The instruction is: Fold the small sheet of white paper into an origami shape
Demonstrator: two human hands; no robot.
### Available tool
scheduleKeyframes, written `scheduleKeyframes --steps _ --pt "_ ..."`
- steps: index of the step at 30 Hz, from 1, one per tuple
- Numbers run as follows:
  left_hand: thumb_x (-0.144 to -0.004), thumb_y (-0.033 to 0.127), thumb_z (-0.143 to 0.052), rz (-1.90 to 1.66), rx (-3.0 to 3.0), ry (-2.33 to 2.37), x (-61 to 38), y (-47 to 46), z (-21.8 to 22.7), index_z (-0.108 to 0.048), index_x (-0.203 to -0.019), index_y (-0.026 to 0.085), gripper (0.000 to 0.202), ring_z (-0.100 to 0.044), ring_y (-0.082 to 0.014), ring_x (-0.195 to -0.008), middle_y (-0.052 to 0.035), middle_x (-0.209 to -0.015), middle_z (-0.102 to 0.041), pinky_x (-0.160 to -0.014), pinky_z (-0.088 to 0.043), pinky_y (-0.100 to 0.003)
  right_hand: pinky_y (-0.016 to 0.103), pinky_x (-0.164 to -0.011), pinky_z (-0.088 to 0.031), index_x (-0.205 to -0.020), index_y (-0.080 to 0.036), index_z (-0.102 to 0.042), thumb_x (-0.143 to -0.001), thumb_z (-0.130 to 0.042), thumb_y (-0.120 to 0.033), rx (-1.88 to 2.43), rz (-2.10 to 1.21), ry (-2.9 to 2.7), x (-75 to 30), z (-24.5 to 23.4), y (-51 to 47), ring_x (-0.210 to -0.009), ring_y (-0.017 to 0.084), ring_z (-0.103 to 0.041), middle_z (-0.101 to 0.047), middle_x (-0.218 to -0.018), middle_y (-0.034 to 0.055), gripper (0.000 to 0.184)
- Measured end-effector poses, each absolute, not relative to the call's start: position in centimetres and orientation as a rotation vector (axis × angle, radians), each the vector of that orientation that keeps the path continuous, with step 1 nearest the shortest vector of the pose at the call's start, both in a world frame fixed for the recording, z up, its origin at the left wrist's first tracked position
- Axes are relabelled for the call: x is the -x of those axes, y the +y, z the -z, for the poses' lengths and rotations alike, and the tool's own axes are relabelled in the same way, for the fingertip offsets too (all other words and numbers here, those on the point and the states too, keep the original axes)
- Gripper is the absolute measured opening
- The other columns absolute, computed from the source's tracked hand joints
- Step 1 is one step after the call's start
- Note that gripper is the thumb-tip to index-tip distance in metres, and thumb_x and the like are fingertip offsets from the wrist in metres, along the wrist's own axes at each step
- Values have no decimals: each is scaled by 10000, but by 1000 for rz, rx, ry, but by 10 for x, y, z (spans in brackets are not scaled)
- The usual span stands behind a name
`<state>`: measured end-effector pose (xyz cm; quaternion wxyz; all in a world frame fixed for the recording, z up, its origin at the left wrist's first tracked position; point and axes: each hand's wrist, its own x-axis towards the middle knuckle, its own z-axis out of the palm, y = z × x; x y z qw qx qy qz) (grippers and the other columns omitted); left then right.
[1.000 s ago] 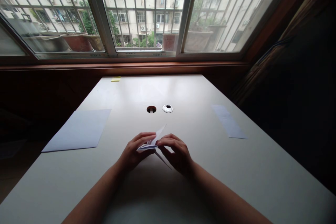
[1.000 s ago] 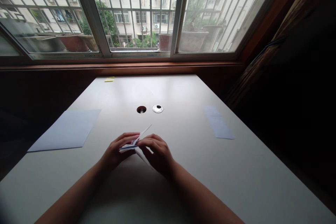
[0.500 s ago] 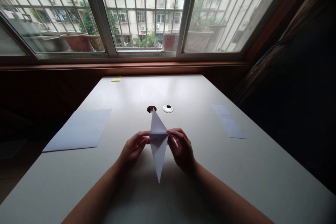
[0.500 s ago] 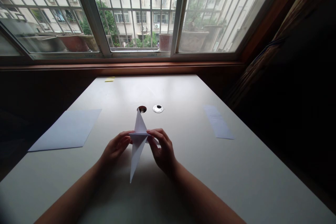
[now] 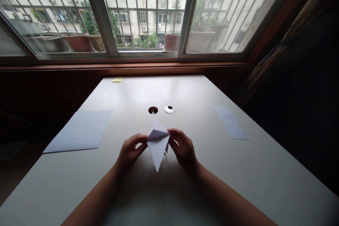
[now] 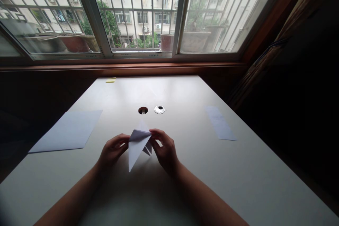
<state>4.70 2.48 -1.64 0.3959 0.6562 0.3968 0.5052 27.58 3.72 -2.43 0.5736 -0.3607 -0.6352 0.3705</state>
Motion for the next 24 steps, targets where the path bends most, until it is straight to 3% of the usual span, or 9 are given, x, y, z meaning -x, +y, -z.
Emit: scheduleKeyframes --steps 4,10,14,19,24 --pt "-880 229 -677 -1409 -1631 1007 -47 24 15 -734 -997 202 132 -655 -193 -895 -75 -953 -683 -765 -529 -280 380 -894 -563 -1097 -253 -663 -905 -647 -212 842 -855 -1554 -276 24 38 -963 206 -679 -703 -1041 59 197" --pt "-855 213 -707 -1493 -1584 1001 -48 23 17 -740 -987 194 137 -658 -197 -896 -78 -938 -683 -764 -545 -288 341 -759 -537 -995 -252 -685 -897 -658 -201 831 -726 -1635 -276 15 40 -869 185 -613 -668 -925 42 114" --pt "-854 206 -709 -1486 -1498 977 -48 22 17 -720 -1027 188 174 -672 -194 -854 -75 -930 -681 -754 -560 -304 331 -721 -532 -991 -252 -680 -895 -661 -210 811 -742 -1620 -276 12 41 -904 194 -603 -640 -963 56 107" --pt "-863 181 -697 -1515 -1527 944 -49 20 11 -722 -1013 189 153 -655 -171 -805 -67 -930 -647 -741 -551 -301 330 -761 -551 -961 -239 -687 -893 -662 -215 783 -774 -1606 -276 8 40 -1044 218 -607 -592 -1143 91 76" --pt "-862 185 -699 -1550 -1618 1011 -50 20 8 -734 -998 208 142 -627 -185 -910 -67 -969 -608 -780 -548 -298 360 -822 -549 -992 -247 -672 -905 -646 -185 721 -839 -1612 -276 9 40 -1004 213 -637 -658 -1034 74 110"
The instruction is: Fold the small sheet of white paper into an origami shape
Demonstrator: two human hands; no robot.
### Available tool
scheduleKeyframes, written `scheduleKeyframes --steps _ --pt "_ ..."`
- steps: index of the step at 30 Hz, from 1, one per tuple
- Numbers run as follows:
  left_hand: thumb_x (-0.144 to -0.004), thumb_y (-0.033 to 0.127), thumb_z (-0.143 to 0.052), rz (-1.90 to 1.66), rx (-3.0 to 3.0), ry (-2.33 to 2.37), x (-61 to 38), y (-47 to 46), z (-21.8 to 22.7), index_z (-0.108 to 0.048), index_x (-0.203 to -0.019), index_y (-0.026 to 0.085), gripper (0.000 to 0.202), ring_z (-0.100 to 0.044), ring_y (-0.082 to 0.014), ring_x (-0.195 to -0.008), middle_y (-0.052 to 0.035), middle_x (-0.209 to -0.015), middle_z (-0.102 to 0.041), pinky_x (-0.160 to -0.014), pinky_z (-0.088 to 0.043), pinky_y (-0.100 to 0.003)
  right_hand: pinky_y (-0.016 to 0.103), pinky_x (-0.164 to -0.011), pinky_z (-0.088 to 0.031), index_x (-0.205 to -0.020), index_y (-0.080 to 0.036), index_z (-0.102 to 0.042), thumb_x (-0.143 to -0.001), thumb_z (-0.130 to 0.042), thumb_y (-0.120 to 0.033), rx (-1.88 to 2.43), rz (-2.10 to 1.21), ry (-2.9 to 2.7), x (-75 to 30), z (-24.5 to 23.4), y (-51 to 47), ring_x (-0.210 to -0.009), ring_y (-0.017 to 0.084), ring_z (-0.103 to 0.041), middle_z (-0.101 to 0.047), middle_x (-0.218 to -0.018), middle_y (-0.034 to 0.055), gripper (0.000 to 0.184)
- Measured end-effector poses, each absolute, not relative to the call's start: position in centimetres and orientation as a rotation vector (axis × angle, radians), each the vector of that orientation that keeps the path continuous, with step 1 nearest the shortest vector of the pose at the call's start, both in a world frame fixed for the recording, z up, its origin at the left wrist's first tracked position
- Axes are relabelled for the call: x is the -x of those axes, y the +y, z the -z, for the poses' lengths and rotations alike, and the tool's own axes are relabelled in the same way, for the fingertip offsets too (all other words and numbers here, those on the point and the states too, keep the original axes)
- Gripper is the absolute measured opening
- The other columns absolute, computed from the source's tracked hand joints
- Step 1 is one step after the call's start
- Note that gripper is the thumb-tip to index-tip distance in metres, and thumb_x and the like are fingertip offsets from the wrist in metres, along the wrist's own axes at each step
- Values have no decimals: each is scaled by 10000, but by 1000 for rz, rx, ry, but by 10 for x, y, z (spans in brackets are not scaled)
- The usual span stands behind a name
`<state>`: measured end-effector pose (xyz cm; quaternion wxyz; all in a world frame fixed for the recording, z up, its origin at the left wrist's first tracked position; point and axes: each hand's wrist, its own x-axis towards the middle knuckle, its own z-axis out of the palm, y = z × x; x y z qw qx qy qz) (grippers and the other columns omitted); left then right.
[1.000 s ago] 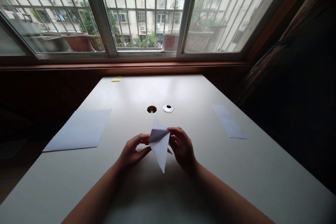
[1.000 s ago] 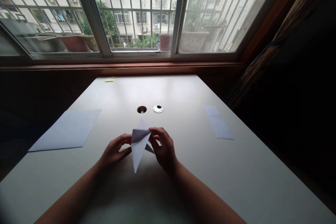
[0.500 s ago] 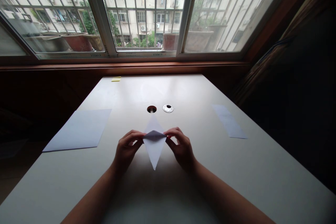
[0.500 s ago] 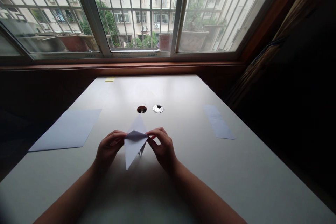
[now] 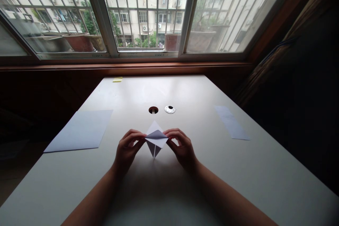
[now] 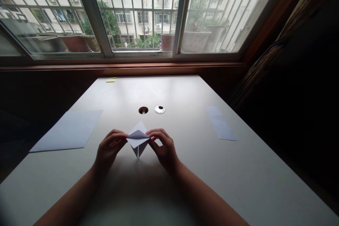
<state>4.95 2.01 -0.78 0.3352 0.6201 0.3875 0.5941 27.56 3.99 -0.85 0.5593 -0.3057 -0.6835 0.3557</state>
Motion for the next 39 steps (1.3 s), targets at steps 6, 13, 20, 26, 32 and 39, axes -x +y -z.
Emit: scheduleKeyframes --steps 6,13,20,26,32,39 --pt "-854 163 -703 -1582 -1708 1033 -49 21 7 -743 -976 231 146 -603 -214 -1022 -78 -1064 -602 -831 -540 -330 364 -820 -542 -1028 -263 -677 -896 -656 -164 708 -855 -1602 -276 14 41 -948 204 -647 -667 -996 60 166" --pt "-865 148 -688 -1543 -1672 1012 -49 20 11 -715 -1026 219 178 -612 -190 -887 -66 -953 -646 -769 -506 -318 341 -774 -534 -969 -247 -681 -883 -681 -227 781 -898 -1523 -277 20 40 -831 182 -640 -654 -888 37 88" --pt "-867 208 -695 -1400 -1672 998 -45 26 18 -687 -1095 224 229 -619 -183 -879 -66 -977 -642 -778 -508 -301 337 -744 -547 -945 -224 -659 -861 -713 -312 833 -1145 -1297 -275 20 41 -783 176 -653 -670 -846 25 134" --pt "-887 261 -671 -1206 -1717 962 -44 27 20 -702 -971 176 123 -635 -182 -815 -69 -889 -670 -736 -503 -284 300 -662 -512 -902 -190 -649 -846 -722 -375 835 -1334 -1272 -275 18 48 -677 145 -615 -646 -737 5 207" --pt "-898 324 -651 -1156 -1676 1048 -45 25 18 -702 -851 155 183 -622 -171 -730 -58 -777 -667 -667 -480 -264 299 -640 -496 -908 -176 -626 -837 -723 -415 840 -1388 -1309 -275 21 51 -658 145 -604 -638 -720 7 268" --pt "-879 361 -668 -1170 -1558 1087 -48 26 14 -701 -835 159 210 -606 -150 -668 -37 -734 -659 -635 -471 -248 284 -623 -497 -945 -198 -626 -842 -715 -421 909 -1306 -1353 -276 21 51 -642 129 -585 -619 -768 1 261"
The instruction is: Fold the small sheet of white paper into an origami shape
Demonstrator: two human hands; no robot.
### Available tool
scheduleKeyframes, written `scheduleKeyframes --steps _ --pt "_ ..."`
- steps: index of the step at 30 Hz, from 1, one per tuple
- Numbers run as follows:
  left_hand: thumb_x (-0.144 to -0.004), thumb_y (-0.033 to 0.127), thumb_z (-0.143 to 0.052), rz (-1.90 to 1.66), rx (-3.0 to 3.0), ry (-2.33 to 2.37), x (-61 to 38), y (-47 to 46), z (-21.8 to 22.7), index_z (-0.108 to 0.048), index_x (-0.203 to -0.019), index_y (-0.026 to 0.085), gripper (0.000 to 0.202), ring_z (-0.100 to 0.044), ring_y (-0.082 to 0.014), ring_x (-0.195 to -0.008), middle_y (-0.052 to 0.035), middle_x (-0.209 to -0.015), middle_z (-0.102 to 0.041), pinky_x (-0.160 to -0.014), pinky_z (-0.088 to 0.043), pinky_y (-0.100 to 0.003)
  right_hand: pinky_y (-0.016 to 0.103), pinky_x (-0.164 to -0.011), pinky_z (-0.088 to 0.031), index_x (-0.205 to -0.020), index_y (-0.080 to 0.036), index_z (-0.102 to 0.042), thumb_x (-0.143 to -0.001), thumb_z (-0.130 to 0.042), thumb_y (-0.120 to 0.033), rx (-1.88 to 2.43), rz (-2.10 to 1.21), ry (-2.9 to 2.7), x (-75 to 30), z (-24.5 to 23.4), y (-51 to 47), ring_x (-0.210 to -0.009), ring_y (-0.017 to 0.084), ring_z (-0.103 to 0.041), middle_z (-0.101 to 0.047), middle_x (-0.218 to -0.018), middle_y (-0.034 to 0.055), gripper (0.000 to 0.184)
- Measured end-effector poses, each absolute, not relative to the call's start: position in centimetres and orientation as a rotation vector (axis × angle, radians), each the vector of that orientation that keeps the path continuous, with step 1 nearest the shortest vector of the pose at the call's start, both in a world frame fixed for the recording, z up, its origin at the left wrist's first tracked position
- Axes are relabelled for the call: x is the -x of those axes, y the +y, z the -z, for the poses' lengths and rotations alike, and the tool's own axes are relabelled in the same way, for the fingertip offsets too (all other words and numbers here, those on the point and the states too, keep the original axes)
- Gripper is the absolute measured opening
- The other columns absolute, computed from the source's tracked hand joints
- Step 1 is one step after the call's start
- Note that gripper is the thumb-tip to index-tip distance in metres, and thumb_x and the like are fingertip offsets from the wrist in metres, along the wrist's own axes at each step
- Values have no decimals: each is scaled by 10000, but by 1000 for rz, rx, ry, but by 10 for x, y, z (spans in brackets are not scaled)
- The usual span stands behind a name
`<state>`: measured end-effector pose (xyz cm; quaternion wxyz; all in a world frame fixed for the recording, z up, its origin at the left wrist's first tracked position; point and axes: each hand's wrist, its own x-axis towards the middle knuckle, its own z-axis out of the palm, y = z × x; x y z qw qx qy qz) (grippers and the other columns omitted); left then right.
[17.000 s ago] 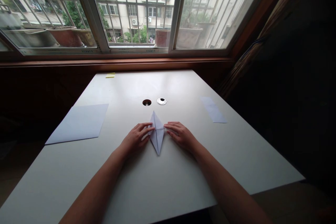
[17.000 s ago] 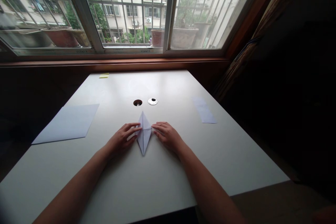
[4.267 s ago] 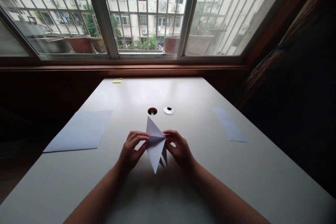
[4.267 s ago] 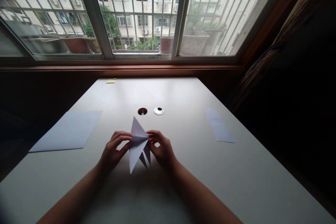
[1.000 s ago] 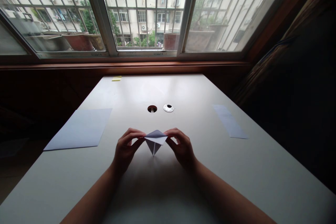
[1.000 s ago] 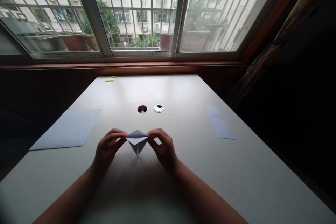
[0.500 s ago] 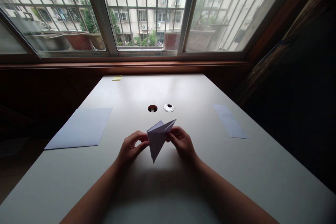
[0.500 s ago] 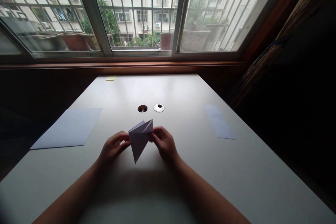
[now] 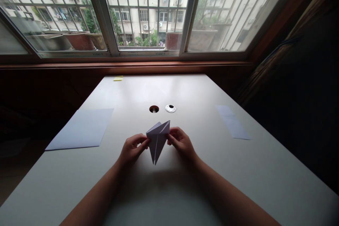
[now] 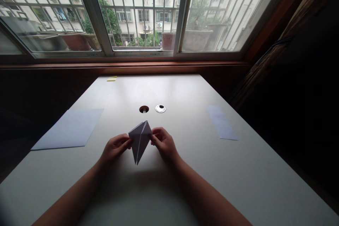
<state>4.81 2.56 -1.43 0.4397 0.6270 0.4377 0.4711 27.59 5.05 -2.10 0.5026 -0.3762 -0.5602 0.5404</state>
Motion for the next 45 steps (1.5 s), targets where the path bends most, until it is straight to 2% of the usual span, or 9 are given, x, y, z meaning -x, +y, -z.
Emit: scheduleKeyframes --steps 4,10,14,25,30,32,36,41,45 --pt "-862 373 -687 -1186 -1480 1129 -48 27 16 -700 -818 155 222 -597 -139 -647 -26 -709 -650 -627 -472 -240 284 -636 -517 -1028 -249 -660 -859 -704 -381 870 -1199 -1382 -277 22 50 -669 122 -582 -611 -894 15 219" --pt "-849 425 -693 -1170 -1369 1147 -48 27 18 -729 -893 151 280 -597 -138 -644 -31 -723 -666 -622 -478 -242 310 -737 -558 -983 -262 -760 -902 -650 -356 758 -1181 -1508 -278 16 47 -913 173 -611 -557 -1166 79 166" --pt "-845 460 -685 -1154 -1309 1127 -48 26 18 -725 -919 148 323 -595 -152 -648 -42 -745 -675 -624 -488 -262 321 -774 -566 -958 -259 -780 -898 -645 -324 746 -1228 -1550 -279 14 46 -986 196 -616 -548 -1239 83 161" --pt "-866 486 -651 -1108 -1269 1047 -50 29 20 -690 -1019 135 384 -548 -142 -629 -39 -743 -641 -606 -442 -258 320 -725 -567 -893 -236 -789 -781 -512 -89 766 -1193 -1632 -277 9 46 -898 193 -631 -651 -1070 69 333" --pt "-928 604 -477 -1188 -1167 1019 -52 28 20 -644 -1083 131 525 -580 -166 -633 -52 -726 -635 -617 -469 -287 319 -744 -571 -904 -236 -785 -772 -491 -60 789 -1175 -1638 -277 12 47 -904 185 -631 -647 -1079 64 367" --pt "-919 586 -511 -1164 -1216 1046 -52 28 19 -655 -1035 132 490 -570 -162 -648 -45 -726 -625 -630 -464 -280 316 -736 -569 -912 -241 -782 -777 -491 -56 773 -1170 -1656 -277 14 47 -931 192 -630 -643 -1090 65 370" --pt "-885 505 -609 -1080 -1348 1122 -50 29 17 -651 -776 142 381 -536 -146 -651 -9 -662 -562 -633 -430 -247 311 -714 -559 -911 -242 -775 -810 -524 -85 748 -1140 -1709 -278 17 47 -922 190 -626 -636 -1107 68 313" --pt "-884 487 -599 -1107 -1308 1156 -50 29 17 -632 -703 150 384 -518 -149 -653 -8 -653 -550 -624 -420 -243 326 -759 -550 -946 -231 -748 -861 -570 -160 787 -1100 -1694 -278 16 46 -985 209 -617 -619 -1154 87 209" --pt "-874 465 -614 -1194 -1212 1152 -50 29 18 -581 -637 158 390 -480 -135 -622 7 -610 -505 -607 -399 -234 318 -707 -533 -1054 -238 -692 -907 -558 -245 800 -1137 -1564 -278 15 47 -807 158 -621 -617 -1166 82 199"
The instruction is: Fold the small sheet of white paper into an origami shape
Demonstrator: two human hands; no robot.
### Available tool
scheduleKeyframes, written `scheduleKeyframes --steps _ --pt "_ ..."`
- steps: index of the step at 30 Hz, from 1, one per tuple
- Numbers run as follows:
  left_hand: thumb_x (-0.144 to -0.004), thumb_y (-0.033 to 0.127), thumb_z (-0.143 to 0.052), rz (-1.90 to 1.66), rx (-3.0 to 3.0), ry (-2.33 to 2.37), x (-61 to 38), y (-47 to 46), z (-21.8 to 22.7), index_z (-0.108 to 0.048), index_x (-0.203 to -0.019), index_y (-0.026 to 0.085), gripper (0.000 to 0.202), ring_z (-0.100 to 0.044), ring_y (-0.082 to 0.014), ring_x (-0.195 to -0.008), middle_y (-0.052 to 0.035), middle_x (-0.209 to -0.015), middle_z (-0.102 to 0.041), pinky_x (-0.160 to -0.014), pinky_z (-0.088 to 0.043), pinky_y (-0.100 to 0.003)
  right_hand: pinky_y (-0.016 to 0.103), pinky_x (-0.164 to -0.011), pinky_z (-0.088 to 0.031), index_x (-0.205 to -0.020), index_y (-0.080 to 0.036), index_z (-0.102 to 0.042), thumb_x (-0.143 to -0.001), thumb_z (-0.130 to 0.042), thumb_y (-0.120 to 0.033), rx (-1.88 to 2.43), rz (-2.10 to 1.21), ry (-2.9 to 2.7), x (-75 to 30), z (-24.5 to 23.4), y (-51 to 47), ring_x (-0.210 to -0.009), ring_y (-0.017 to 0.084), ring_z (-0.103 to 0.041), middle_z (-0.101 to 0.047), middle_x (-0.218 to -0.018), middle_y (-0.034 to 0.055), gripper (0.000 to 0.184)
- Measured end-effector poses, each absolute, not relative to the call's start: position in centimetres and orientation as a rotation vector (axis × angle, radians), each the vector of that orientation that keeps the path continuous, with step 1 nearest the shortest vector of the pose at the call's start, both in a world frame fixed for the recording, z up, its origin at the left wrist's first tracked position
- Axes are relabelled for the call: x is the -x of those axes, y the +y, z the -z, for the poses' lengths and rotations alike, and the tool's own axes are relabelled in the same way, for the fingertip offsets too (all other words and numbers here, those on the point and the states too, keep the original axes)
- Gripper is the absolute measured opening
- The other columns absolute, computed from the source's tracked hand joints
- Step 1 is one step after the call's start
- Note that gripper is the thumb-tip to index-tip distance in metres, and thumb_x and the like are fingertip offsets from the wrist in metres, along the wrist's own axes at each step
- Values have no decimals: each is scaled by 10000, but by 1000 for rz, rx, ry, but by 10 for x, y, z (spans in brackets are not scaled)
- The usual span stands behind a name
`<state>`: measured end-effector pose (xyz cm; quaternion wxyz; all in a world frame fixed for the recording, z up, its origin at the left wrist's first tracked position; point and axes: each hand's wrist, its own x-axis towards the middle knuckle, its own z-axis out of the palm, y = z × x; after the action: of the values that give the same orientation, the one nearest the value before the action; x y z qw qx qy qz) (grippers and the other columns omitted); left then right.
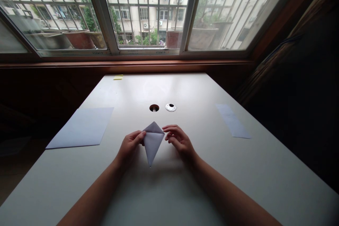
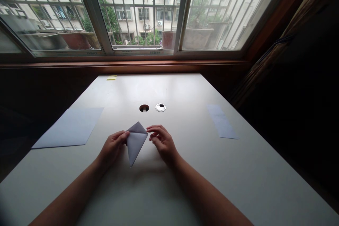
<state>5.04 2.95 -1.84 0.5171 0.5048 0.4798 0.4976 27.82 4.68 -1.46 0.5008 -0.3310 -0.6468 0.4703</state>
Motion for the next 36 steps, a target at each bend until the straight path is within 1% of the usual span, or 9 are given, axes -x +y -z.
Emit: scheduleKeyframes --steps 3,9,15,27,32,36 --pt "-868 465 -619 -1219 -1161 1160 -50 30 20 -571 -635 158 389 -475 -135 -618 5 -604 -501 -597 -398 -234 304 -673 -515 -1106 -240 -659 -937 -547 -312 850 -1172 -1519 -278 16 48 -781 155 -618 -636 -1128 76 215" --pt "-846 458 -658 -1257 -1050 1110 -50 32 22 -605 -662 144 368 -476 -127 -606 6 -609 -507 -583 -403 -237 306 -694 -523 -1151 -244 -629 -924 -599 -379 874 -1215 -1542 -276 20 48 -794 156 -623 -655 -1119 74 266" --pt "-869 441 -641 -1242 -1056 1075 -49 32 24 -611 -683 139 356 -483 -128 -632 1 -633 -512 -602 -411 -234 311 -709 -535 -1173 -242 -612 -896 -644 -393 870 -1240 -1540 -275 21 47 -783 152 -628 -654 -1079 70 317" --pt "-873 445 -634 -1237 -997 1056 -48 33 27 -631 -723 129 349 -509 -129 -642 -13 -660 -553 -609 -433 -232 303 -693 -517 -1196 -281 -632 -919 -617 -393 831 -1144 -1588 -275 24 49 -791 151 -611 -606 -1116 69 299" --pt "-863 438 -656 -1266 -905 1020 -47 34 26 -646 -757 118 337 -507 -119 -623 -9 -654 -557 -592 -437 -228 300 -706 -516 -1230 -282 -600 -938 -593 -378 824 -1158 -1605 -275 23 48 -790 143 -605 -609 -1126 69 308" --pt "-859 435 -670 -1273 -905 1014 -47 34 24 -659 -784 119 324 -495 -106 -616 -2 -660 -555 -576 -426 -213 301 -708 -519 -1272 -274 -549 -941 -583 -394 838 -1194 -1592 -274 24 47 -756 134 -610 -627 -1116 67 354"
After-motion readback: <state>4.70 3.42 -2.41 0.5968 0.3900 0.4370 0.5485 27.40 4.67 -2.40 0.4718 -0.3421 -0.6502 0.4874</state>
